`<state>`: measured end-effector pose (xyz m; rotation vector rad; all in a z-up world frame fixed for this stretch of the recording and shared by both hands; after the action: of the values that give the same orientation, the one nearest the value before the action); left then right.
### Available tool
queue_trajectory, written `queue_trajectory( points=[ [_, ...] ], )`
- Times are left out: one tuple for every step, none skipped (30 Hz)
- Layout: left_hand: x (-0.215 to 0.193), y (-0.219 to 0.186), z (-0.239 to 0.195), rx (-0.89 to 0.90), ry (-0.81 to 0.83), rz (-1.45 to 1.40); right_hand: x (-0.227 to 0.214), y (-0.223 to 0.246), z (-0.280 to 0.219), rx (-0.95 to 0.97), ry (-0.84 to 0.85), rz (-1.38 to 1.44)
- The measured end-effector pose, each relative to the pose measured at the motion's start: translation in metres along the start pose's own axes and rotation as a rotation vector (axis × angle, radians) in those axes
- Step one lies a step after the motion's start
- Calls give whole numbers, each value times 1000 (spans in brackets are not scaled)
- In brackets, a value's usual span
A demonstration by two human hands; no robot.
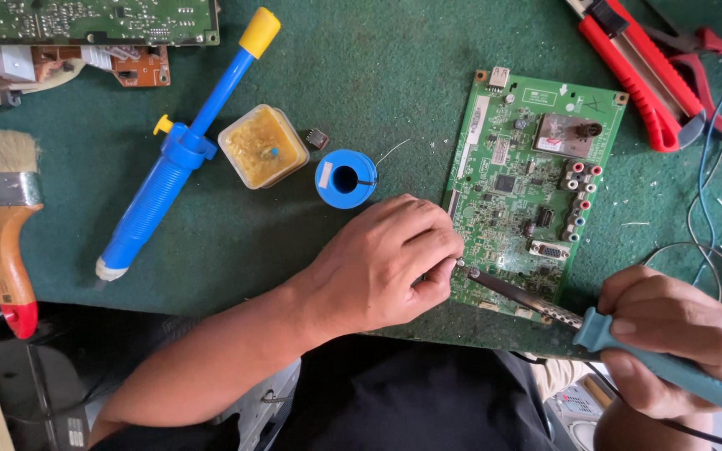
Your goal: The person holds a green circuit board and uses a soldering iron to apply solder to specific points on the board. They feed solder wire from a blue spool into the joints while working on the board.
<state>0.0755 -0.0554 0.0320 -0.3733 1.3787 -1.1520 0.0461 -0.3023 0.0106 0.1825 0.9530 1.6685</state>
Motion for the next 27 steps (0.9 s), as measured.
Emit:
queue_trajectory(
  points=[
    [0, 0, 0, 2, -4, -3, 1, 1, 2, -3, 8, -3],
    [-1, -1, 0, 4, -7, -5, 2, 2, 5, -5, 16, -5],
    [-3, -2, 1, 7, -8, -4, 5, 2, 3, -7, 15, -8],
    [-4, -2, 2, -1, -8, -8, 3, 1, 2, 0, -28, -10],
    [-6, -3, 3, -8, -8, -12, 1, 1, 0, 7, -72, -12],
    [-7, -4, 3, -5, -8, -12, 2, 2, 1, 5, -72, -15],
    [-8, 1, 4, -48, -17, -8, 2, 3, 4, 0, -79, -30],
    [-10, 4, 6, -91, -26, -5, 2, 4, 7, -5, -86, -45],
    [-11, 3, 6, -77, -35, 2, 4, 6, 11, -21, -86, -53],
    [-11, 2, 7, -62, -29, 3, 5, 5, 14, -13, -100, -27],
    [-10, 1, 6, -52, -19, 4, 7, 5, 16, 1, -115, 2],
    [-9, 1, 7, -43, -24, 10, 7, 4, 19, -11, -116, -2],
    [-8, 0, 5, -25, -28, 19, 7, 5, 19, -21, -135, -6],
    [-6, -1, 3, -6, -32, 29, 7, 6, 19, -32, -154, -11],
    [-5, -1, 2, -7, -32, 30, 8, 7, 21, -33, -154, -10],
    [-5, -4, 0, 30, -43, 41, 8, 8, 22, -25, -157, -16],
    [-5, -7, -2, 67, -53, 52, 9, 8, 23, -18, -161, -21],
    [-5, -7, -2, 66, -52, 54, 8, 7, 22, -19, -164, -20],
    [-7, -9, -3, 91, -63, 67, 8, 7, 21, -24, -157, -19],
    [-8, -11, -4, 115, -73, 80, 8, 7, 21, -29, -150, -18],
    [-7, -11, -5, 116, -70, 81, 8, 8, 22, -29, -153, -19],
    [-7, -11, -6, 124, -74, 101, 9, 9, 23, -22, -148, -25],
    [-6, -12, -7, 133, -79, 122, 9, 9, 24, -15, -141, -32],
    [-6, -13, -8, 135, -78, 122, 9, 9, 24, -16, -143, -34],
    [-5, -14, -8, 138, -83, 150, 10, 9, 23, -18, -147, -26],
    [-5, -15, -8, 141, -89, 178, 10, 9, 23, -21, -152, -19],
    [-4, -15, -9, 142, -90, 179, 10, 10, 23, -23, -152, -19]
  ],
)
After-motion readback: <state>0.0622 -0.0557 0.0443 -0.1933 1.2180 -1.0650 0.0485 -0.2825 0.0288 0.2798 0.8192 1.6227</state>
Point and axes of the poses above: each hand's wrist, its own z-axis towards the middle knuckle, its own x-axis out of the palm, y = z × x, the point moved 10 cm from there along z, towards the middle knuckle, and after that the axes turned 13 degrees about -x, right-handed, at the moved point
